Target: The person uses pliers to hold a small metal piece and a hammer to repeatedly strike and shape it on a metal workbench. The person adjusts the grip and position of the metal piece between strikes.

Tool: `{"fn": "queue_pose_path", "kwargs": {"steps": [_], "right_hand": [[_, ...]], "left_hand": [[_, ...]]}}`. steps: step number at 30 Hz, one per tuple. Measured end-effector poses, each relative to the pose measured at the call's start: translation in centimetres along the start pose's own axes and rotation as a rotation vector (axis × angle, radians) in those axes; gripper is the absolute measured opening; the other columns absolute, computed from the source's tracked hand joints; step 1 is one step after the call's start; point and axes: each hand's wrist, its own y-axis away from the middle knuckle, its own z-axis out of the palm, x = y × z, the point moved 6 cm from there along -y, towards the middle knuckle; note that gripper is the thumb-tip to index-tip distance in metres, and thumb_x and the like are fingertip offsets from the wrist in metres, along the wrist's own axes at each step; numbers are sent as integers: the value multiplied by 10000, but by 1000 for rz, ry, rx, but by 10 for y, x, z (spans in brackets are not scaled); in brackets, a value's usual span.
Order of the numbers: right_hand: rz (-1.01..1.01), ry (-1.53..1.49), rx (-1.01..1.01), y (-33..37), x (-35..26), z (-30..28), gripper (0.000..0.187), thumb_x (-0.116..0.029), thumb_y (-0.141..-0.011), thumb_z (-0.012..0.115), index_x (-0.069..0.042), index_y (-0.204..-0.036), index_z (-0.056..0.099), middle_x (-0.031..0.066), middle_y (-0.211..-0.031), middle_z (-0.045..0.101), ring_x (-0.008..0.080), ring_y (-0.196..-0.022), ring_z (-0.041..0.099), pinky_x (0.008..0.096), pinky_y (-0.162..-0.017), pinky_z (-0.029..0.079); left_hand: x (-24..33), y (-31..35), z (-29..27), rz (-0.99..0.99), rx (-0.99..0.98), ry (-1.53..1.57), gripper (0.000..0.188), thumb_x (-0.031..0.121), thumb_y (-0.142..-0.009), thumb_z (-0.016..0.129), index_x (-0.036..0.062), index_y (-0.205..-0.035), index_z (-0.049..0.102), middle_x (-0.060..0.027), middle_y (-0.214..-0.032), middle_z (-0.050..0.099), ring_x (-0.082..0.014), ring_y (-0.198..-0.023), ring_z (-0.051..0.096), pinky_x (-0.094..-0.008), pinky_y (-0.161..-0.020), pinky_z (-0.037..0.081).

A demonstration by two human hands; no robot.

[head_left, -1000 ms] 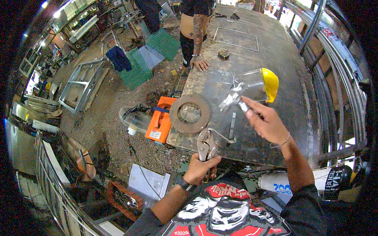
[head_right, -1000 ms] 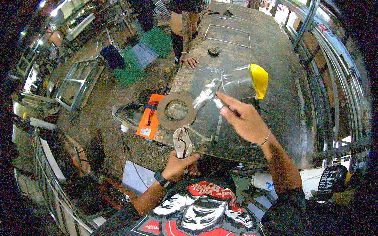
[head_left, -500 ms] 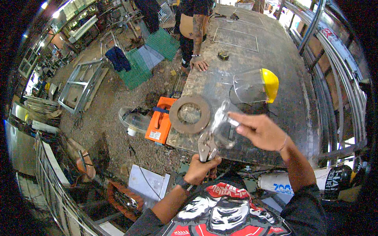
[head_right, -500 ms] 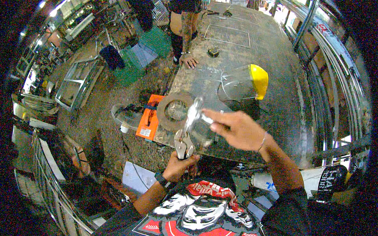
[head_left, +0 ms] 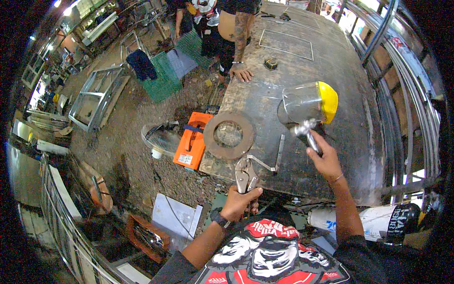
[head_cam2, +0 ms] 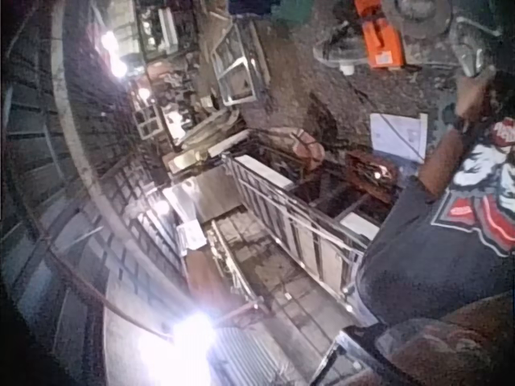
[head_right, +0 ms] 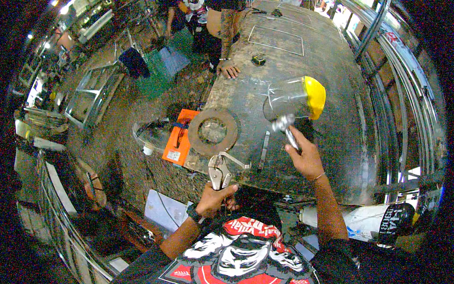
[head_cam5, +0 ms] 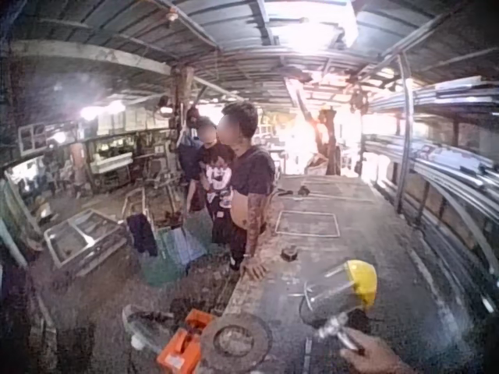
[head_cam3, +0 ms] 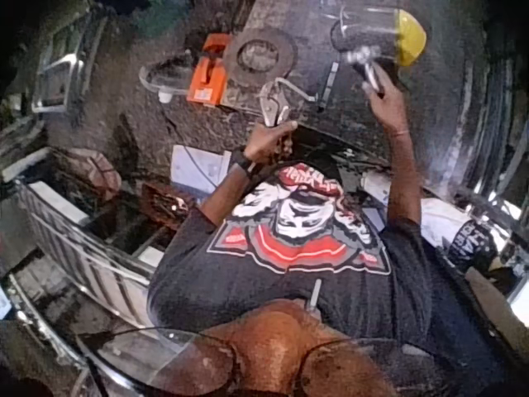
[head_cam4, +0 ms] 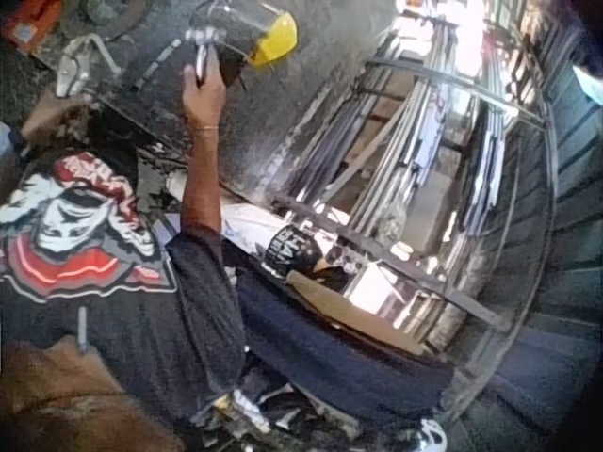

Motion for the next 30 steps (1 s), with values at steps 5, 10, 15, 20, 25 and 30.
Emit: {"fn": "queue_pose_path", "kwargs": {"steps": [5,10,15,20,25,30], "right_hand": [[240,416,-89,79,119,37,526,-186,-890,736,-177,-1392,581,158,-1080,650,399,-984,673,486,-820,553],[341,656,-183,123,194,54,671,-144,-795,785,-233,-1415,544,154,-1146,585,403,-1006,640,496,-823,542],[310,796,-122,142,230,59,627,-133,-791,784,-227,-1385,608,135,-1106,590,364,-1005,619,462,-821,508],[346,575,-50,150,211,66,586,-231,-857,773,-168,-1409,587,161,-1184,622,382,-1064,605,488,-915,494],[1061,-782,-477,204,149,142,520,-371,-952,729,-40,-1338,623,226,-1299,655,355,-1042,676,422,-948,530],[603,-399,-372,185,136,135,387,-285,-925,757,23,-1140,663,166,-938,706,215,-811,651,376,-741,525]], "left_hand": [[-21,-20,3,-132,24,21,228,173,-917,792,23,-918,619,-39,-621,575,-169,-490,581,-368,-449,503],[-59,-64,19,-320,-78,152,289,264,-930,789,74,-931,571,-37,-630,560,-213,-502,613,-403,-486,555],[-99,-103,43,-362,-134,190,310,341,-956,758,104,-948,558,-52,-669,593,-230,-542,620,-418,-524,569],[-128,-135,75,-336,-71,288,402,436,-973,714,75,-972,537,-89,-687,631,-265,-531,635,-450,-540,588],[-143,-161,89,-149,55,128,514,542,-945,717,51,-1050,606,-39,-765,645,-189,-774,672,-350,-663,553],[-151,-176,84,-55,246,-316,392,467,-924,766,86,-983,700,-3,-804,664,-116,-674,572,-328,-613,472]]}}
